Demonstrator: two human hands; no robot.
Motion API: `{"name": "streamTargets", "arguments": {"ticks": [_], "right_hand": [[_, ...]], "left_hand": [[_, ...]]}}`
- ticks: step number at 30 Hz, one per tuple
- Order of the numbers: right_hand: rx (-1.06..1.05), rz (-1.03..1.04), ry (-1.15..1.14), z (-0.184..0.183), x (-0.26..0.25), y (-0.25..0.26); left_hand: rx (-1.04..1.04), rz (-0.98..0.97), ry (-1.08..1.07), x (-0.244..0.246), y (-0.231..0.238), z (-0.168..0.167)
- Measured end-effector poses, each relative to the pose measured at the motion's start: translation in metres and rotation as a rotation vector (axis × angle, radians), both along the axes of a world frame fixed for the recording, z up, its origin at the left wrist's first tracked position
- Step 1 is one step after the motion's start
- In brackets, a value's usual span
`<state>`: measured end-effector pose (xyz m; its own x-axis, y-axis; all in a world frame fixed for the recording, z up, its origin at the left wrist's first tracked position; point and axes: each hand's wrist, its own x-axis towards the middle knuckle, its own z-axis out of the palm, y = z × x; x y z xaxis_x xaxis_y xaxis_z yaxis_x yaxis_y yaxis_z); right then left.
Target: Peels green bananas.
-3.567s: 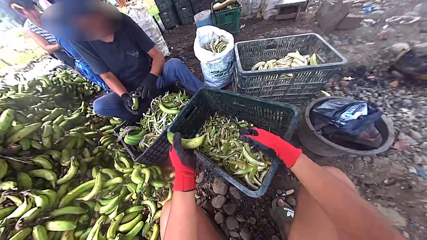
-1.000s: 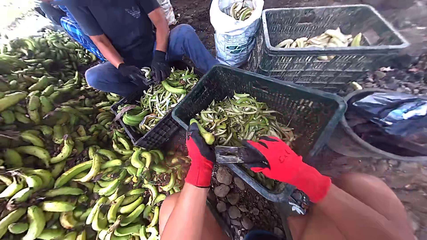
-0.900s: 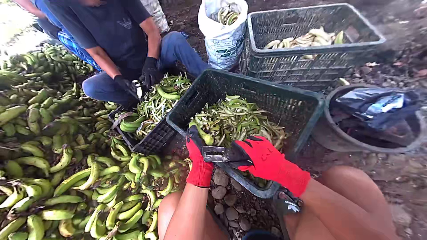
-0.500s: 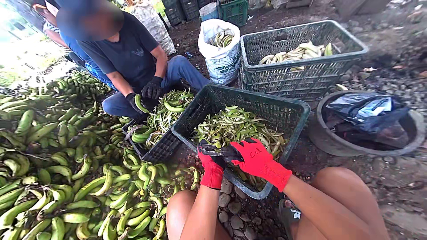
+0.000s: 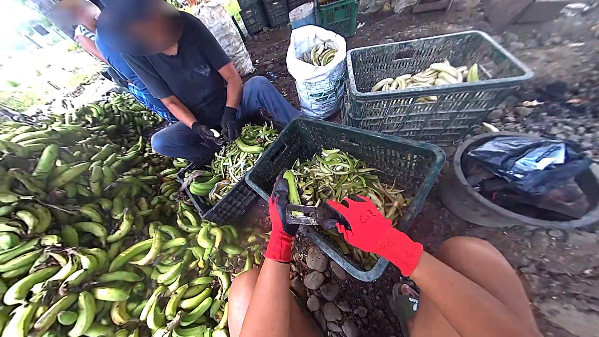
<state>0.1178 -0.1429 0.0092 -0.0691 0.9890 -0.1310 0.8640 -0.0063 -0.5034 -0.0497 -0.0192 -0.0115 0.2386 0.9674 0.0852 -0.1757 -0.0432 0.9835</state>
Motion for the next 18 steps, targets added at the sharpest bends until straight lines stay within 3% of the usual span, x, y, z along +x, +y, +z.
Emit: {"name": "streamTargets", "arguments": {"ticks": [3,7,13,15,18], "right_hand": [[0.016,-0.055,-0.019,-0.008,0.014,0.012],[0.147,-0.299,-0.098,-0.011,0.031,0.032],[-0.045,-0.414,-0.013,-0.003,0.029,0.036],[-0.080,-0.535,0.057,-0.004,0.044,0.036],[0.016,-0.639,0.239,-0.014,0.082,0.025]], "left_hand": [[0.042,-0.159,0.018,-0.002,-0.013,-0.006],[-0.251,-0.221,-0.132,0.019,-0.023,0.004],[-0.400,-0.229,-0.101,0.022,-0.021,0.000],[-0.348,-0.228,-0.099,0.018,-0.023,0.001],[-0.100,-0.089,-0.035,0.014,-0.023,0.001]]}}
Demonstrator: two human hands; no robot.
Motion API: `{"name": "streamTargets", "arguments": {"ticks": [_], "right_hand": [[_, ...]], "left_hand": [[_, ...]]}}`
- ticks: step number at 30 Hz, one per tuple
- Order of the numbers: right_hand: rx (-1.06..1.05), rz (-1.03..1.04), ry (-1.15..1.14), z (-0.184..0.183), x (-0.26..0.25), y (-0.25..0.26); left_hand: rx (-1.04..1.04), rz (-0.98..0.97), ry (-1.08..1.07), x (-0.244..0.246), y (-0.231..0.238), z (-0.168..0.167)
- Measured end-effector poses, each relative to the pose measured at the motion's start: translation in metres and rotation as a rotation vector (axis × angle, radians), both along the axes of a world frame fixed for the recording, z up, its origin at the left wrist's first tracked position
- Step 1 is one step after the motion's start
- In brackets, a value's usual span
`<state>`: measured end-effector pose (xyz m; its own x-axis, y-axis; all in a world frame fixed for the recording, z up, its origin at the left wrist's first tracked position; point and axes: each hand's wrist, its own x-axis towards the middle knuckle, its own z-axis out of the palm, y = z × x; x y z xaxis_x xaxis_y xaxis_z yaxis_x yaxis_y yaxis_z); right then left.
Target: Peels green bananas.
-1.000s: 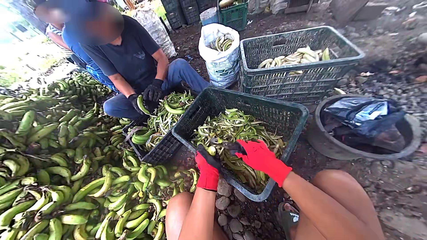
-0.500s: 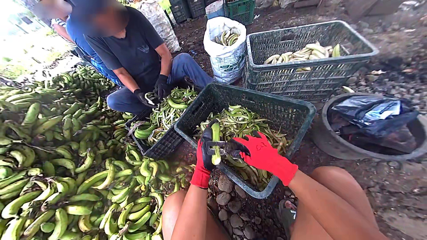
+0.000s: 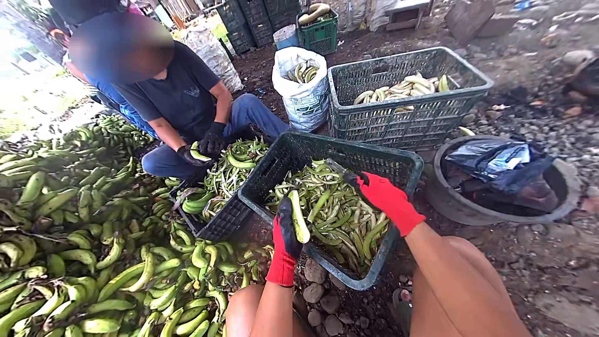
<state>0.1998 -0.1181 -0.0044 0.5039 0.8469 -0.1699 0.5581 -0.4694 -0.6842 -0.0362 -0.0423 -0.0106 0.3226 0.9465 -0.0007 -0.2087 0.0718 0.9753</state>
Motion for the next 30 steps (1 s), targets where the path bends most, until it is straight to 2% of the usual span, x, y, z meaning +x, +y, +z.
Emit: {"name": "streamTargets", "arguments": {"ticks": [3,7,10,11,13,16,18,19,20,22,24,26,28,30], "right_hand": [[0.045,0.090,0.080,0.011,-0.016,-0.011],[-0.063,0.456,0.018,0.010,-0.069,-0.026],[-0.128,0.517,-0.078,0.023,-0.090,-0.034],[-0.110,0.493,-0.110,0.023,-0.087,-0.032],[-0.047,0.395,-0.207,0.016,-0.073,-0.019],[0.047,0.229,-0.288,0.014,-0.047,-0.004],[0.069,0.157,-0.252,0.012,-0.031,0.003],[0.076,0.140,-0.225,0.009,-0.026,0.002],[0.066,0.142,-0.181,0.008,-0.026,0.000],[0.002,0.204,-0.044,0.006,-0.036,-0.004],[-0.076,0.324,0.050,0.002,-0.059,-0.013],[-0.150,0.407,0.034,0.007,-0.085,-0.025],[-0.196,0.432,0.000,0.018,-0.099,-0.034],[-0.207,0.415,-0.037,0.021,-0.098,-0.032]], "left_hand": [[0.050,0.106,0.008,0.002,0.009,-0.002],[0.045,0.378,0.084,0.011,0.018,-0.001],[0.085,0.371,0.122,0.005,0.014,0.003],[0.090,0.283,0.095,0.002,0.012,0.001],[0.068,-0.033,0.017,-0.005,0.009,-0.006],[-0.085,-0.494,0.014,-0.004,0.009,-0.002],[-0.132,-0.637,0.066,0.003,0.007,0.000],[-0.158,-0.598,0.049,0.006,0.005,-0.003],[-0.174,-0.482,0.029,0.008,0.004,-0.008],[-0.139,-0.110,0.030,0.015,0.009,-0.013],[-0.050,0.253,0.140,0.019,0.011,-0.011],[0.019,0.502,0.232,0.017,0.012,-0.006],[0.020,0.628,0.248,0.015,0.014,-0.004],[-0.017,0.542,0.222,0.010,0.011,0.001]]}}
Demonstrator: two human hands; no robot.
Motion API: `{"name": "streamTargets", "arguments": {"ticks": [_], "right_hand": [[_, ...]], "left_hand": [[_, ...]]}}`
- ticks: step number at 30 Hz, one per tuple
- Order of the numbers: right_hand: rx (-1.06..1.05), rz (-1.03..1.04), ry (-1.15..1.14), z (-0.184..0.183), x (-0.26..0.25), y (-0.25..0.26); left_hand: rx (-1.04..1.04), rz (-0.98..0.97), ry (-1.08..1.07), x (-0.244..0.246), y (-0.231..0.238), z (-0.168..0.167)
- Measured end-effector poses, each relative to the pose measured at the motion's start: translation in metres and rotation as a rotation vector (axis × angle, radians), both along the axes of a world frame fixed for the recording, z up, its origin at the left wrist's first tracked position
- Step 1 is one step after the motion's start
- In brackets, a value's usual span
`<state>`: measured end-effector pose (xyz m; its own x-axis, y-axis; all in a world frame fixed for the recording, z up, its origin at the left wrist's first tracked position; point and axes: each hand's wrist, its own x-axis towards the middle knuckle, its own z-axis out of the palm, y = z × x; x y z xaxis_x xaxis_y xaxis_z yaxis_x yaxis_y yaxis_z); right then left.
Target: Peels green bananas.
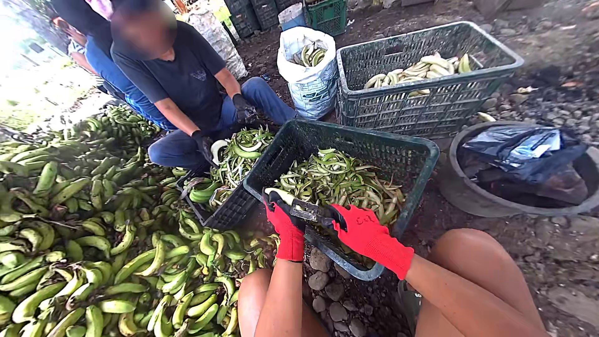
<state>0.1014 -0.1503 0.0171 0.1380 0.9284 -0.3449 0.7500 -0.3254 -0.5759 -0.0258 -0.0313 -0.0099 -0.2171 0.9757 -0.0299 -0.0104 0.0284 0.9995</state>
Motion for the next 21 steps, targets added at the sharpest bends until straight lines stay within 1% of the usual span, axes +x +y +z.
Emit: {"name": "streamTargets", "arguments": {"ticks": [1,2,4,5,6,7,11,12,14,15,17,18,19,21], "right_hand": [[0.014,-0.019,-0.012,-0.002,0.005,0.005],[0.028,-0.049,-0.024,-0.006,0.012,0.011],[0.058,-0.101,-0.042,-0.010,0.032,0.022],[0.086,-0.112,-0.048,-0.015,0.041,0.027],[0.102,-0.115,-0.040,-0.018,0.048,0.030],[0.118,-0.113,-0.026,-0.022,0.052,0.032],[0.119,-0.107,0.027,-0.030,0.056,0.036],[0.112,-0.131,0.017,-0.033,0.060,0.036],[0.120,-0.239,-0.005,-0.039,0.075,0.035],[0.134,-0.294,-0.009,-0.039,0.081,0.035],[0.172,-0.350,-0.022,-0.032,0.082,0.031],[0.167,-0.343,-0.032,-0.022,0.073,0.028],[0.151,-0.310,-0.029,-0.010,0.061,0.025],[0.137,-0.190,-0.022,0.001,0.033,0.017]], "left_hand": [[-0.036,-0.130,-0.029,-0.004,-0.001,-0.001],[-0.081,-0.349,-0.082,-0.011,-0.002,-0.006],[-0.183,-0.885,-0.222,-0.021,0.003,-0.017],[-0.220,-1.071,-0.263,-0.022,0.006,-0.019],[-0.234,-1.176,-0.277,-0.022,0.011,-0.021],[-0.240,-1.207,-0.274,-0.021,0.014,-0.024],[-0.257,-1.219,-0.275,-0.027,0.020,-0.020],[-0.267,-1.224,-0.287,-0.028,0.018,-0.016],[-0.260,-1.257,-0.395,-0.033,0.019,-0.012],[-0.244,-1.222,-0.441,-0.033,0.019,-0.009],[-0.204,-1.072,-0.495,-0.027,0.016,-0.003],[-0.171,-0.946,-0.497,-0.022,0.015,-0.003],[-0.137,-0.791,-0.501,-0.015,0.014,-0.004],[-0.067,-0.508,-0.452,-0.001,0.015,-0.008]]}}
